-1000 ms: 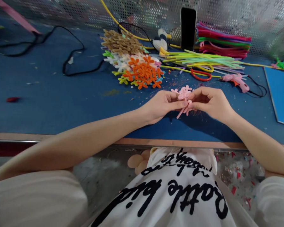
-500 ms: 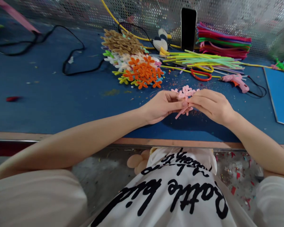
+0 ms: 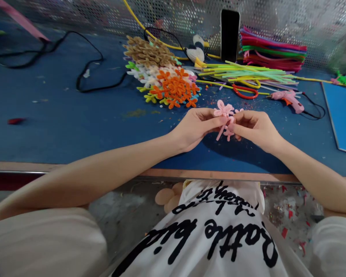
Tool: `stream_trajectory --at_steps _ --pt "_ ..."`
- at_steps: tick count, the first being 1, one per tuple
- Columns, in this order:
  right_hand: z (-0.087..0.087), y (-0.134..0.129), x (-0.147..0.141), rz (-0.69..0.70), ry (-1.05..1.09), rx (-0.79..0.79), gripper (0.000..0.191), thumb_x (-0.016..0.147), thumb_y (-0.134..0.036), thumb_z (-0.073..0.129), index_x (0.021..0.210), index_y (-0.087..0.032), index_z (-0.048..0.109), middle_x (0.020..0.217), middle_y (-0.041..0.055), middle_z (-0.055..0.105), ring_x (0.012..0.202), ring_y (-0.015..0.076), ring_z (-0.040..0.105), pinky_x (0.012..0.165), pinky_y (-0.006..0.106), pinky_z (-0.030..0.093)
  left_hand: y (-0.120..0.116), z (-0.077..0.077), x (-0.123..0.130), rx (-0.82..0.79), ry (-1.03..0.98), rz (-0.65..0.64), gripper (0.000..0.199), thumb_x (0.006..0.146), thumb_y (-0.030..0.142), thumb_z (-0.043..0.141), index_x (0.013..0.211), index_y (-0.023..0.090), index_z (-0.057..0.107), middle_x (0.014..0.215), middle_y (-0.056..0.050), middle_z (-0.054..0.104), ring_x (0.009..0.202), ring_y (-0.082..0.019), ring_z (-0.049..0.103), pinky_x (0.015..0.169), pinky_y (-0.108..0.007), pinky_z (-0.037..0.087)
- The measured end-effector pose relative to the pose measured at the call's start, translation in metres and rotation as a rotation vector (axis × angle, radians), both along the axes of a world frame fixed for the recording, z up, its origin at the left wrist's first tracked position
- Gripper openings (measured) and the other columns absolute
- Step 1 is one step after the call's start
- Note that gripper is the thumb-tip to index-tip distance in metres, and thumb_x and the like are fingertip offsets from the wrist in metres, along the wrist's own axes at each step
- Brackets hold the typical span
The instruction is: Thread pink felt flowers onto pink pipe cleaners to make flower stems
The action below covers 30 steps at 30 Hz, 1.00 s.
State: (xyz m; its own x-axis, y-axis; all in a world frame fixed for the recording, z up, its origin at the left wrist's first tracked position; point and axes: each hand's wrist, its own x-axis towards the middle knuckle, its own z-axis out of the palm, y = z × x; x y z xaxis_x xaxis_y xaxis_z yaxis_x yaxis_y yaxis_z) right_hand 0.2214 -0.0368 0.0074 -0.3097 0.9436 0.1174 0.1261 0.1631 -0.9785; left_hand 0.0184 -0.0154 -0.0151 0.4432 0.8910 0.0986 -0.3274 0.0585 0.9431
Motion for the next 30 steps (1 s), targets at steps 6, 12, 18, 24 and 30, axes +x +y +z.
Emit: stream_trajectory --at_steps 6,12,18,24,30 --pt "0.009 -0.003 -0.004 0.087 0.248 -0.276 0.026 0.075 -0.036 0.094 0.076 -0.017 0.077 0.069 0.0012 0.072 0.055 0.0088 0.062 0.054 0.020 0.052 0.000 0.003 -0.002 0.139 0.095 0.045 0.042 0.063 0.047 0.097 0.076 0.012 0.077 0.070 -0.002 0.075 0.066 -0.014 0.070 0.066 -0.025 0.058" --pt "0.011 -0.006 -0.006 0.081 0.324 -0.302 0.024 0.070 -0.032 0.097 0.076 -0.018 0.078 0.066 -0.0007 0.071 0.056 0.0068 0.062 0.057 0.017 0.054 -0.003 0.006 -0.002 0.143 0.110 0.014 0.045 0.064 0.049 0.096 0.077 0.012 0.076 0.073 -0.004 0.076 0.070 -0.015 0.072 0.069 -0.027 0.060" --pt "0.007 -0.002 0.000 0.096 0.221 -0.155 0.028 0.074 -0.040 0.094 0.083 -0.019 0.079 0.069 0.0000 0.072 0.059 0.0094 0.065 0.060 0.022 0.057 -0.004 0.007 -0.001 0.048 0.032 -0.074 0.042 0.067 0.047 0.095 0.085 0.012 0.079 0.077 -0.005 0.078 0.071 -0.014 0.072 0.074 -0.028 0.060" --pt "0.010 -0.001 0.006 -0.001 -0.158 0.211 0.031 0.081 -0.048 0.087 0.087 -0.020 0.077 0.075 0.0019 0.074 0.064 0.0146 0.068 0.064 0.029 0.059 -0.001 0.007 0.000 -0.044 0.005 -0.168 0.043 0.066 0.047 0.096 0.083 0.010 0.079 0.078 -0.006 0.079 0.075 -0.014 0.073 0.077 -0.028 0.059" --pt "0.007 0.005 0.012 0.028 -0.351 0.686 0.015 0.093 -0.038 0.078 0.102 -0.026 0.078 0.095 0.0030 0.080 0.083 0.0183 0.075 0.078 0.031 0.061 0.003 0.003 -0.001 -0.073 0.078 -0.185 0.050 0.063 0.053 0.096 0.082 0.010 0.078 0.081 -0.007 0.077 0.075 -0.014 0.071 0.082 -0.033 0.060"
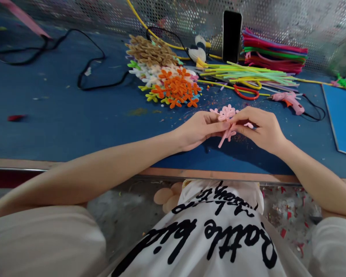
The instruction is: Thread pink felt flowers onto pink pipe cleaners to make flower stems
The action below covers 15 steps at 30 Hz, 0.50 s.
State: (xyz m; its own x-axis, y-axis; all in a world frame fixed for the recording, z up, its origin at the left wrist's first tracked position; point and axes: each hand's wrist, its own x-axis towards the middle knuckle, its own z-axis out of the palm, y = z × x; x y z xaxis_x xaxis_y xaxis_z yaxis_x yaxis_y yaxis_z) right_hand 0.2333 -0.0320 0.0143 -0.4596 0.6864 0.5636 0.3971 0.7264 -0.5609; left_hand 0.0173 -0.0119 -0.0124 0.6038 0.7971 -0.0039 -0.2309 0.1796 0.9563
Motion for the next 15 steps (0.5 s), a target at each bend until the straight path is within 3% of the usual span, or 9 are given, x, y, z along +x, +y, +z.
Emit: stream_trajectory --at_steps 3,6,11,15 --pt "0.000 0.005 0.006 0.062 -0.117 0.218 0.010 0.098 -0.035 0.072 0.098 -0.026 0.078 0.092 0.0024 0.080 0.086 0.0184 0.076 0.082 0.032 0.060 0.001 0.000 -0.001 0.053 0.043 -0.035 0.047 0.061 0.048 0.098 0.078 0.010 0.077 0.078 -0.005 0.075 0.074 -0.013 0.069 0.085 -0.033 0.060" --pt "-0.003 0.008 0.012 0.097 -0.197 0.312 0.013 0.101 -0.036 0.068 0.102 -0.025 0.075 0.096 0.0038 0.079 0.088 0.0184 0.075 0.081 0.031 0.060 0.002 0.002 -0.002 0.127 0.076 -0.064 0.048 0.058 0.047 0.099 0.079 0.010 0.077 0.075 -0.003 0.073 0.072 -0.013 0.068 0.081 -0.032 0.061" --pt "-0.006 0.009 0.015 0.123 -0.274 0.357 0.018 0.103 -0.039 0.063 0.103 -0.025 0.073 0.096 0.0050 0.077 0.088 0.0188 0.074 0.080 0.032 0.060 0.002 0.004 -0.004 0.238 0.117 -0.083 0.050 0.057 0.054 0.097 0.077 0.013 0.077 0.078 -0.004 0.075 0.073 -0.014 0.070 0.076 -0.028 0.061" --pt "-0.003 0.006 0.012 0.073 -0.307 0.267 0.027 0.104 -0.047 0.058 0.096 -0.026 0.073 0.094 0.0065 0.077 0.086 0.0209 0.072 0.079 0.035 0.059 0.004 0.003 -0.004 0.370 0.105 -0.048 0.045 0.064 0.053 0.094 0.074 0.013 0.075 0.077 -0.004 0.075 0.073 -0.014 0.069 0.077 -0.027 0.059"
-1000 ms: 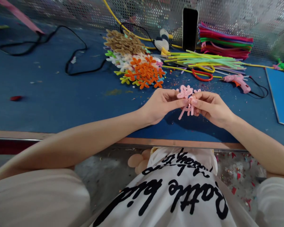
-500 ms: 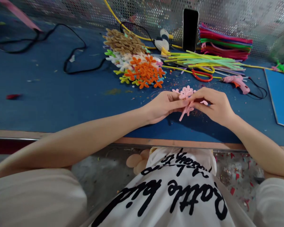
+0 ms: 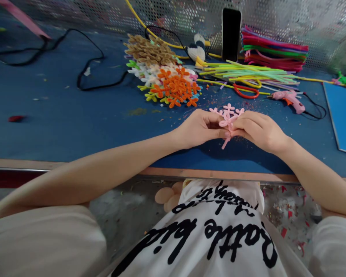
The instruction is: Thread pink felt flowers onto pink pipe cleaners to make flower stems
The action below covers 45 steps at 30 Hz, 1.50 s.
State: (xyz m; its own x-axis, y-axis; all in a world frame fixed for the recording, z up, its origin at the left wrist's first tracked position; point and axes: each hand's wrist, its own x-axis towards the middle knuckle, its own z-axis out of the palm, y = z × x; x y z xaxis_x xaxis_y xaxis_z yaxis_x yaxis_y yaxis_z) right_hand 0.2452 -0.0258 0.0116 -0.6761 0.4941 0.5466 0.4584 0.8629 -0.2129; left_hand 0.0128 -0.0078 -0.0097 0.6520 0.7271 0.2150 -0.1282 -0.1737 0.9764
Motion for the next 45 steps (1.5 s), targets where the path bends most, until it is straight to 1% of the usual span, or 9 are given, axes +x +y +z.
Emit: stream_trajectory --at_steps 7,11,17,24,30,33,35,40,45 --pt "0.002 -0.019 -0.017 -0.284 0.083 -0.105 0.028 0.102 -0.046 0.060 0.088 -0.025 0.072 0.087 0.0080 0.075 0.079 0.0221 0.069 0.075 0.036 0.054 -0.003 0.001 -0.003 0.355 0.117 0.231 0.033 0.081 0.046 0.081 0.075 0.015 0.072 0.074 -0.002 0.073 0.072 -0.014 0.067 0.070 -0.023 0.052" --pt "0.004 -0.025 -0.024 -0.455 0.191 -0.361 0.031 0.101 -0.045 0.064 0.080 -0.022 0.071 0.063 0.0012 0.066 0.055 0.0154 0.057 0.055 0.031 0.042 -0.003 -0.001 -0.001 0.300 0.132 0.302 0.033 0.079 0.045 0.083 0.075 0.015 0.071 0.075 -0.003 0.073 0.073 -0.015 0.069 0.069 -0.023 0.052" --pt "0.009 -0.014 -0.016 -0.292 0.131 -0.198 0.019 0.097 -0.037 0.066 0.084 -0.024 0.071 0.077 0.0037 0.072 0.067 0.0177 0.063 0.067 0.032 0.048 0.000 -0.003 0.002 -0.065 -0.045 0.081 0.044 0.071 0.053 0.089 0.077 0.013 0.072 0.078 -0.005 0.076 0.073 -0.016 0.072 0.075 -0.029 0.060" --pt "0.016 -0.021 -0.021 -0.275 0.076 -0.164 0.021 0.094 -0.031 0.063 0.075 -0.024 0.064 0.071 0.0024 0.067 0.062 0.0160 0.056 0.064 0.032 0.046 -0.003 -0.007 0.003 0.045 -0.062 0.184 0.042 0.071 0.050 0.090 0.084 0.014 0.074 0.078 -0.004 0.076 0.068 -0.014 0.071 0.069 -0.026 0.059" --pt "0.014 -0.023 -0.026 -0.332 0.416 -0.869 0.027 0.083 -0.038 0.078 0.068 -0.020 0.066 0.054 -0.0022 0.051 0.048 0.0092 0.039 0.046 0.027 0.030 -0.008 0.001 0.000 0.344 0.035 0.266 0.019 0.078 0.034 0.083 0.081 0.016 0.077 0.081 -0.004 0.079 0.070 -0.014 0.072 0.072 -0.024 0.058" --pt "0.011 -0.019 -0.025 -0.294 0.553 -1.215 0.032 0.077 -0.044 0.084 0.072 -0.017 0.069 0.055 -0.0006 0.053 0.045 0.0086 0.038 0.043 0.027 0.028 -0.007 0.001 -0.001 0.315 0.043 0.247 0.016 0.077 0.030 0.083 0.082 0.016 0.077 0.081 -0.004 0.079 0.070 -0.014 0.072 0.072 -0.024 0.058" --pt "0.010 -0.019 -0.023 -0.289 0.515 -1.096 0.032 0.081 -0.047 0.082 0.076 -0.018 0.071 0.061 0.0021 0.060 0.048 0.0104 0.045 0.046 0.028 0.035 -0.005 0.000 0.000 0.163 -0.007 0.210 0.023 0.075 0.035 0.086 0.082 0.015 0.075 0.079 -0.004 0.078 0.069 -0.014 0.072 0.072 -0.025 0.059" --pt "0.006 -0.018 -0.014 -0.258 0.152 -0.194 0.015 0.095 -0.039 0.071 0.099 -0.026 0.077 0.094 0.0065 0.077 0.080 0.0206 0.069 0.078 0.036 0.056 0.001 -0.003 0.003 -0.206 -0.089 0.081 0.039 0.072 0.046 0.090 0.072 0.014 0.069 0.074 -0.006 0.076 0.067 -0.015 0.072 0.072 -0.030 0.061" --pt "0.000 -0.015 -0.009 -0.237 -0.008 0.047 0.017 0.102 -0.033 0.061 0.098 -0.028 0.076 0.094 0.0069 0.079 0.087 0.0228 0.073 0.081 0.037 0.058 0.001 -0.005 0.003 -0.206 -0.074 0.060 0.036 0.073 0.045 0.089 0.074 0.013 0.070 0.077 -0.006 0.076 0.069 -0.014 0.071 0.074 -0.030 0.061"
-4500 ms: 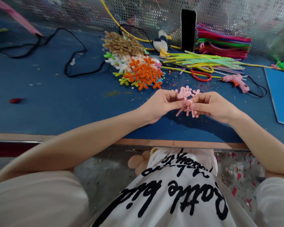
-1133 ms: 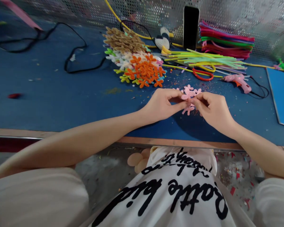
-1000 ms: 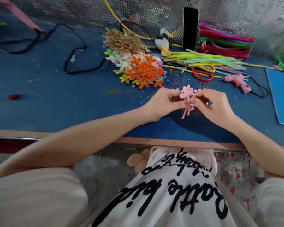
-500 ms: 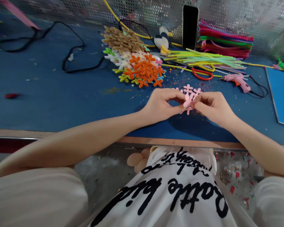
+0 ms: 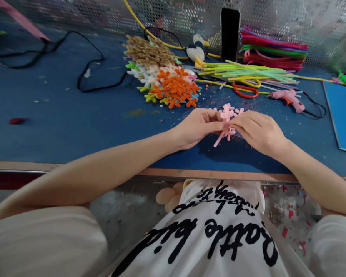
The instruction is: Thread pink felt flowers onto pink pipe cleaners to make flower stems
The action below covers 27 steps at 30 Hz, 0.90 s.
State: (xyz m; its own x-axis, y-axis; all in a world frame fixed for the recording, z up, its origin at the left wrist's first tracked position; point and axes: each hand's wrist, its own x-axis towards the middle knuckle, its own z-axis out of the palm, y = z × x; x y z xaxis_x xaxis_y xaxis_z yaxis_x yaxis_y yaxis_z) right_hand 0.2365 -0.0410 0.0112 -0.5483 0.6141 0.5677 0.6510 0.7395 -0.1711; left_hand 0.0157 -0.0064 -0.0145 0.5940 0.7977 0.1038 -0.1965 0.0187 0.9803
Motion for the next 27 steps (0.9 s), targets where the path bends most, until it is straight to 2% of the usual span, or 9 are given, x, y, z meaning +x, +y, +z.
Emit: stream_trajectory --at_steps 4,6,11,13,15,19,21,24,27 --pt "0.003 -0.007 -0.008 -0.073 0.094 -0.021 0.017 0.101 -0.031 0.062 0.092 -0.027 0.075 0.090 0.0073 0.078 0.082 0.0220 0.072 0.076 0.035 0.058 -0.003 0.001 -0.002 0.219 0.083 0.070 0.033 0.078 0.045 0.084 0.081 0.014 0.072 0.078 -0.006 0.077 0.069 -0.015 0.071 0.070 -0.027 0.058" --pt "0.005 -0.010 -0.013 -0.117 0.203 -0.124 0.017 0.098 -0.034 0.067 0.087 -0.026 0.075 0.083 0.0064 0.077 0.076 0.0212 0.070 0.071 0.034 0.056 -0.005 0.003 -0.003 0.359 0.147 0.145 0.029 0.081 0.041 0.081 0.084 0.014 0.072 0.078 -0.005 0.077 0.069 -0.014 0.070 0.068 -0.024 0.056" --pt "0.007 -0.011 -0.020 -0.147 0.588 -0.842 0.044 0.084 -0.059 0.081 0.069 -0.020 0.068 0.057 0.0015 0.061 0.045 0.0122 0.051 0.044 0.028 0.039 -0.009 0.007 -0.006 0.727 0.293 0.250 0.010 0.084 0.026 0.071 0.085 0.016 0.074 0.079 -0.004 0.077 0.073 -0.014 0.070 0.061 -0.020 0.048" --pt "0.007 -0.008 -0.019 -0.121 0.658 -0.986 0.050 0.078 -0.064 0.083 0.066 -0.019 0.066 0.057 0.0017 0.060 0.043 0.0108 0.049 0.041 0.027 0.037 -0.010 0.007 -0.007 0.770 0.334 0.263 0.009 0.086 0.024 0.069 0.085 0.017 0.074 0.081 -0.004 0.078 0.075 -0.014 0.070 0.063 -0.020 0.048" --pt "0.007 -0.006 -0.017 -0.140 0.585 -0.870 0.044 0.083 -0.060 0.081 0.072 -0.019 0.069 0.058 0.0013 0.061 0.046 0.0118 0.051 0.045 0.027 0.039 -0.011 0.008 -0.007 0.706 0.335 0.262 0.011 0.086 0.028 0.071 0.085 0.017 0.073 0.082 -0.004 0.078 0.076 -0.015 0.071 0.068 -0.021 0.052" --pt "0.004 -0.004 -0.012 -0.071 0.191 -0.293 0.020 0.100 -0.038 0.064 0.089 -0.023 0.073 0.077 0.0050 0.072 0.070 0.0180 0.066 0.066 0.030 0.051 -0.016 0.010 -0.005 0.457 0.245 0.214 0.032 0.083 0.046 0.080 0.090 0.015 0.073 0.079 -0.004 0.078 0.074 -0.017 0.074 0.073 -0.023 0.057" --pt "0.001 -0.004 -0.010 -0.007 0.048 -0.103 0.017 0.103 -0.031 0.058 0.094 -0.023 0.072 0.087 0.0073 0.075 0.079 0.0197 0.069 0.073 0.031 0.053 -0.017 0.010 -0.004 0.387 0.218 0.242 0.039 0.084 0.053 0.079 0.090 0.015 0.074 0.078 -0.005 0.078 0.073 -0.016 0.074 0.071 -0.023 0.057" --pt "-0.002 -0.004 -0.010 0.030 0.011 0.028 0.013 0.104 -0.023 0.057 0.098 -0.023 0.069 0.087 0.0065 0.075 0.078 0.0183 0.069 0.073 0.030 0.053 -0.014 0.007 -0.003 0.362 0.195 0.283 0.046 0.085 0.060 0.076 0.089 0.014 0.075 0.076 -0.005 0.078 0.072 -0.016 0.074 0.069 -0.023 0.057" --pt "-0.001 -0.006 -0.013 0.039 0.103 0.022 0.012 0.102 -0.021 0.059 0.096 -0.022 0.069 0.086 0.0048 0.075 0.076 0.0169 0.069 0.072 0.029 0.054 -0.009 0.002 -0.002 0.371 0.159 0.249 0.054 0.083 0.066 0.076 0.093 0.013 0.077 0.078 -0.006 0.078 0.072 -0.016 0.074 0.070 -0.024 0.058"
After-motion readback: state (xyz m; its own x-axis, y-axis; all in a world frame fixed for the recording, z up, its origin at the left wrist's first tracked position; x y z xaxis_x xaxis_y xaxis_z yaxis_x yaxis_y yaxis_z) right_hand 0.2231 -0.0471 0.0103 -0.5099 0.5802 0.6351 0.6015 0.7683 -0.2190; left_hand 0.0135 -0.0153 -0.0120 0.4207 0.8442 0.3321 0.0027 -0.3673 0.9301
